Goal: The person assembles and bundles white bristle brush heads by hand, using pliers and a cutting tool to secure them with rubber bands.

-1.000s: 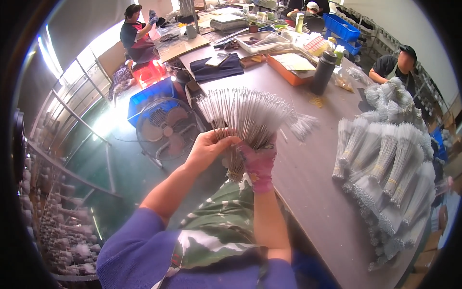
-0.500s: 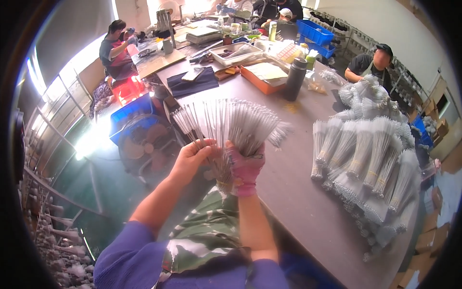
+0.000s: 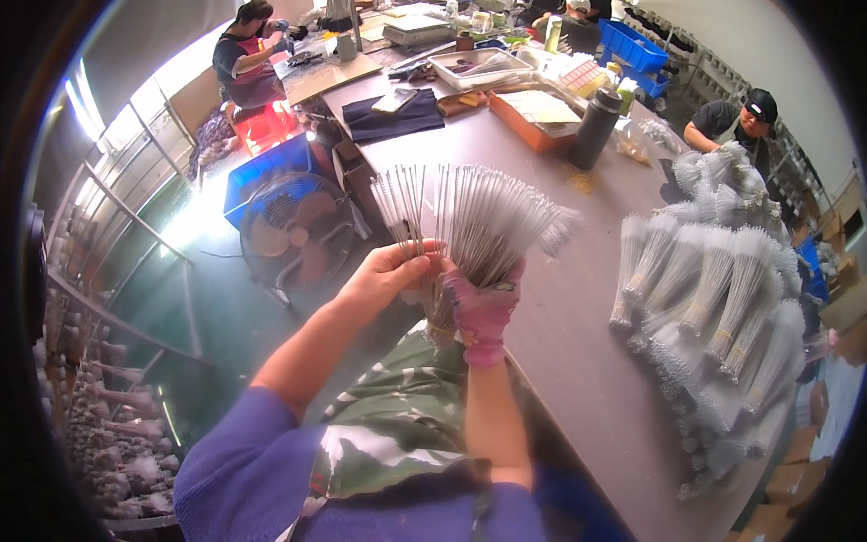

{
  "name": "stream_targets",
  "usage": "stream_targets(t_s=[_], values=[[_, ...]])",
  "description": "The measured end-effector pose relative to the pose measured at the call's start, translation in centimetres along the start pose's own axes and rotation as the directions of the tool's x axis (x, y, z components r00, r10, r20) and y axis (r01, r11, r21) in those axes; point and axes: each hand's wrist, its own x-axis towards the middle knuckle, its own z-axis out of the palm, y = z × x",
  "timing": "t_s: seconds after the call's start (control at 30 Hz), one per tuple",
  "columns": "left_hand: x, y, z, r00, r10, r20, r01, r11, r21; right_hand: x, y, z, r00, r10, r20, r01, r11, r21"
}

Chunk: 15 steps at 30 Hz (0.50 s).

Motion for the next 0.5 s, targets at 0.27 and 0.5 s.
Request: stream_targets(t_s=[0.27, 0.5], values=[[-0.7, 1.3, -0.7, 0.995, -0.012, 0.104, 0.021, 0.996, -0.084, 0.5, -0.2, 0.1, 0.987, -0.162, 0.001, 0.162, 0.987, -0.011], [-1.1, 1.0, -1.6, 0.994, -0.056, 0.097, 0.070, 0.987, -0.147, 0.4, -0.2, 0.3, 0.986, -0.169, -0.008, 0.168, 0.984, -0.063]])
